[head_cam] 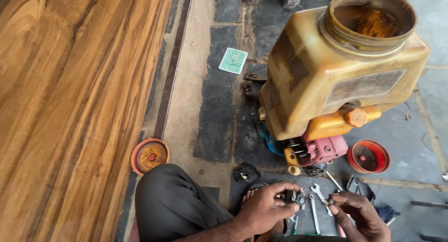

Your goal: The person sits on the workshop floor and works on a small carburetor, turning it over and manipulating its small parts and fittings by hand, occasionally reaching for a spanner among the tools laid out on the floor. The machine with its yellow fuel tank sits in front of them.

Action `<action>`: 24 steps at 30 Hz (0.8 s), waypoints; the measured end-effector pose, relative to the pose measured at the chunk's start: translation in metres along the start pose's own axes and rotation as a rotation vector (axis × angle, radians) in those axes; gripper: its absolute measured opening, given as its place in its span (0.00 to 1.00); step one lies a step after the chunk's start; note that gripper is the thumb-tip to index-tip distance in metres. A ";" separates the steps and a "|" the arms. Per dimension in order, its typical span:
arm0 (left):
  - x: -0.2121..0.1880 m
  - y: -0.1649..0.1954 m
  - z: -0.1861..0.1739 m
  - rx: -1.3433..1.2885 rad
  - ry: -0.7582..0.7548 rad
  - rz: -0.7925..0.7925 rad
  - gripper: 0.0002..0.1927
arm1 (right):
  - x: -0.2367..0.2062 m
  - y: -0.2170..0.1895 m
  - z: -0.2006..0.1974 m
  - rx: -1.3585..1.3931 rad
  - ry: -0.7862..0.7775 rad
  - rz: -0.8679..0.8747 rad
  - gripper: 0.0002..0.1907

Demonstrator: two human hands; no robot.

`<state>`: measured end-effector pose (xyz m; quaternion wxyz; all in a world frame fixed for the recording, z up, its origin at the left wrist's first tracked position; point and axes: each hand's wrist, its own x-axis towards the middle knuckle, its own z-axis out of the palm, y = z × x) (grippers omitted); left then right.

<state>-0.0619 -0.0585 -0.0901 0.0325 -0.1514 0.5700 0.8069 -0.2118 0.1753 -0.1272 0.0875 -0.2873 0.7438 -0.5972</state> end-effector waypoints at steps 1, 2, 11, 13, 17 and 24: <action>-0.001 0.000 -0.001 0.007 0.005 -0.025 0.25 | -0.005 0.007 -0.005 0.091 0.032 0.143 0.15; -0.001 0.001 -0.001 -0.019 -0.005 -0.030 0.25 | -0.006 0.014 -0.010 0.184 0.065 0.284 0.15; -0.007 0.019 0.001 -0.037 0.000 -0.024 0.26 | 0.011 0.016 -0.019 0.712 0.077 0.566 0.17; -0.009 0.024 0.000 -0.037 0.003 -0.020 0.26 | 0.013 -0.004 -0.012 0.618 0.141 0.672 0.17; -0.015 0.032 -0.001 -0.072 0.050 0.014 0.26 | 0.002 -0.049 -0.003 0.545 0.158 0.660 0.14; -0.024 0.050 -0.013 -0.048 0.161 0.098 0.23 | 0.015 -0.053 0.012 0.213 0.012 0.548 0.11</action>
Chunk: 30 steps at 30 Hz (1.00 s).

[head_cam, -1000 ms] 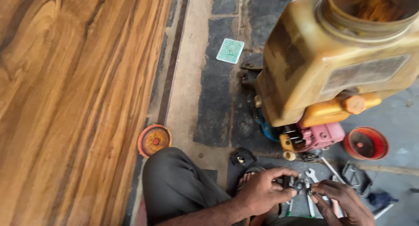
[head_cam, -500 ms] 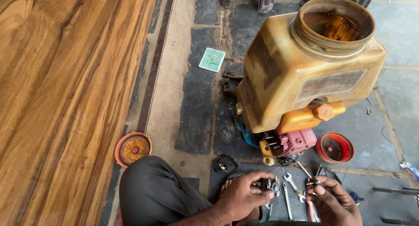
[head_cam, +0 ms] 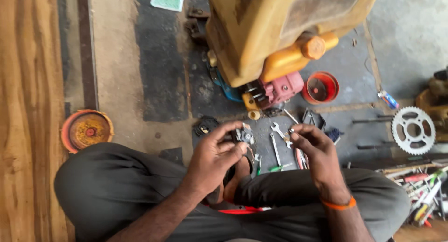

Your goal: The person sits on the workshop floor and works on a small carburetor, turning it over and manipulating its small parts and fittings by hand, occasionally reaching for a spanner among the tools laid out on the floor. The machine with its yellow fuel tank sits in front of them.

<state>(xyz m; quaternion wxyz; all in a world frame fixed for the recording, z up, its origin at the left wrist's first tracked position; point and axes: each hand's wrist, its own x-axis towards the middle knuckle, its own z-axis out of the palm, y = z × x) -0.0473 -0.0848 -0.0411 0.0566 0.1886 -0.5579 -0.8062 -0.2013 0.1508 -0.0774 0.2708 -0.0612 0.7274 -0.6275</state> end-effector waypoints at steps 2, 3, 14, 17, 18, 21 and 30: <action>-0.003 0.006 -0.001 -0.080 -0.012 0.009 0.23 | 0.010 0.012 0.001 -0.071 -0.008 -0.001 0.11; -0.003 0.009 -0.001 -0.121 -0.016 0.017 0.23 | 0.017 0.020 0.001 -0.094 -0.022 0.012 0.12; -0.005 0.029 -0.004 -0.105 -0.041 -0.032 0.22 | 0.070 0.104 0.036 -1.074 -0.127 0.083 0.10; -0.004 0.031 -0.008 -0.103 -0.022 -0.023 0.21 | 0.069 0.115 0.046 -1.132 -0.160 0.255 0.10; -0.003 0.031 -0.009 -0.101 -0.013 -0.023 0.21 | 0.067 0.119 0.047 -1.165 -0.162 0.234 0.09; -0.002 0.030 -0.016 -0.113 0.006 -0.017 0.21 | 0.064 0.124 0.050 -1.267 -0.182 0.195 0.08; 0.001 0.026 -0.017 -0.099 0.021 0.015 0.22 | 0.058 0.110 0.061 -1.334 -0.239 0.273 0.10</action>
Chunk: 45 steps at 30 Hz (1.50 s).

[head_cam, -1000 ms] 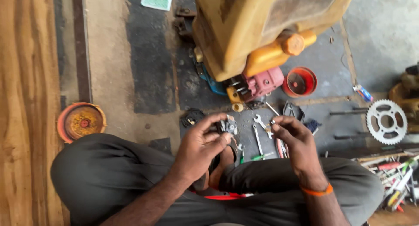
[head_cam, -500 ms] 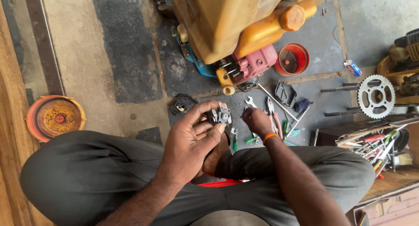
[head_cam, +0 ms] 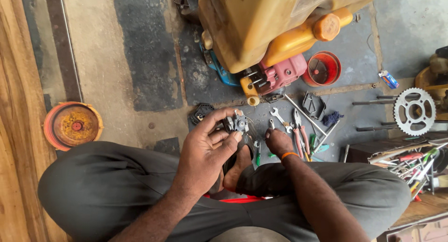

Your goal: The person sits on the workshop floor and works on a small carburetor, turning it over and manipulating its small parts and fittings by hand, occasionally reaching for a spanner among the tools laid out on the floor. The machine with its yellow fuel tank sits in front of them.

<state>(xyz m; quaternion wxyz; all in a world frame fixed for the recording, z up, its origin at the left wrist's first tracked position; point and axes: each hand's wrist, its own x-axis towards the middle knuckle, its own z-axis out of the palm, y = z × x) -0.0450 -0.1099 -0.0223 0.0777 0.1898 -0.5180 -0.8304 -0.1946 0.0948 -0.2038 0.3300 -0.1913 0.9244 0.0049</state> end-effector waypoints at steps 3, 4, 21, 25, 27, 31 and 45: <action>-0.002 -0.002 0.000 -0.034 -0.009 -0.009 0.22 | -0.005 0.000 0.003 -0.003 -0.010 0.019 0.10; -0.001 -0.003 0.000 -0.038 -0.017 -0.007 0.22 | -0.004 0.001 0.003 -0.009 -0.008 0.015 0.11; -0.006 -0.025 0.004 0.006 -0.176 0.046 0.22 | -0.056 -0.018 -0.082 1.303 0.044 -0.417 0.15; -0.005 -0.031 0.007 0.021 -0.204 0.052 0.22 | -0.103 -0.034 -0.110 1.551 -0.081 -0.460 0.18; -0.006 -0.033 0.008 0.016 -0.226 0.066 0.21 | -0.119 -0.038 -0.117 1.618 -0.192 -0.490 0.22; -0.005 -0.036 0.009 0.083 -0.247 0.093 0.21 | -0.131 -0.044 -0.120 1.556 -0.308 -0.449 0.28; 0.003 -0.054 0.009 -0.040 -0.270 0.100 0.20 | -0.147 -0.048 -0.111 1.025 0.531 -0.751 0.19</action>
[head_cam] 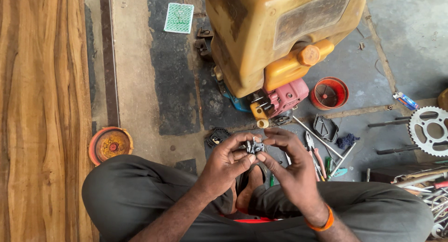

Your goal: The person sits on the workshop floor and works on a small carburetor, turning it over and manipulating its small parts and fittings by hand, occasionally reaching for a spanner among the tools laid out on the floor. The machine with its yellow fuel tank sits in front of them.

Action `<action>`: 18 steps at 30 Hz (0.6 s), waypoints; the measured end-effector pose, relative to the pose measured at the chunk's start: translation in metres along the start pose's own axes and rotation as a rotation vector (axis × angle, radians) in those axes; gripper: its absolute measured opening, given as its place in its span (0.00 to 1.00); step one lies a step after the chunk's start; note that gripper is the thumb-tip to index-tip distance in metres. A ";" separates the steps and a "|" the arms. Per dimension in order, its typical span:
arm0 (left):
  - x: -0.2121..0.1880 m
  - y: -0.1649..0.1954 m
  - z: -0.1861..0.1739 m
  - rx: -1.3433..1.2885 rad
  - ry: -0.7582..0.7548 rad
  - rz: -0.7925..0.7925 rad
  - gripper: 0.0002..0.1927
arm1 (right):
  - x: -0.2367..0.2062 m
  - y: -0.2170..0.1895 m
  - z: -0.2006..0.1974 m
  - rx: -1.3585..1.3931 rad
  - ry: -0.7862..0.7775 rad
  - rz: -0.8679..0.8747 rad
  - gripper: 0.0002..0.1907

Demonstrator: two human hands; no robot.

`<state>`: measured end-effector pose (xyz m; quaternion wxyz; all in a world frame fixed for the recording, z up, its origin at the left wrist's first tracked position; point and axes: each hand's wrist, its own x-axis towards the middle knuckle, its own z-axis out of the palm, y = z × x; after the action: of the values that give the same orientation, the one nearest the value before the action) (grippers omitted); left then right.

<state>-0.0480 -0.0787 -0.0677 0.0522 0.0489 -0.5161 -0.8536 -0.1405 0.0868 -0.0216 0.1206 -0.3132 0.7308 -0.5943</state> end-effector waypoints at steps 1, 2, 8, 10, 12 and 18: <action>0.000 -0.001 0.000 -0.020 -0.003 0.002 0.21 | -0.001 -0.003 0.000 -0.117 0.034 -0.054 0.18; 0.000 -0.002 -0.001 -0.040 -0.006 0.004 0.21 | -0.003 -0.006 0.001 -0.116 0.042 -0.029 0.17; 0.000 0.000 -0.002 -0.056 -0.023 -0.003 0.21 | -0.002 -0.013 0.006 -0.130 0.076 -0.009 0.16; 0.000 0.002 -0.002 -0.070 -0.019 -0.014 0.20 | -0.003 -0.015 0.007 -0.130 0.079 0.009 0.16; 0.000 0.003 -0.001 -0.102 -0.008 -0.048 0.20 | -0.003 -0.016 0.008 -0.155 0.092 0.001 0.16; 0.003 -0.003 0.001 -0.107 0.054 -0.051 0.15 | -0.005 -0.015 0.013 -0.162 0.091 0.005 0.16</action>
<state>-0.0511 -0.0771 -0.0702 0.0470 0.0820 -0.4666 -0.8794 -0.1246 0.0781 -0.0114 0.0632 -0.2928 0.7820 -0.5466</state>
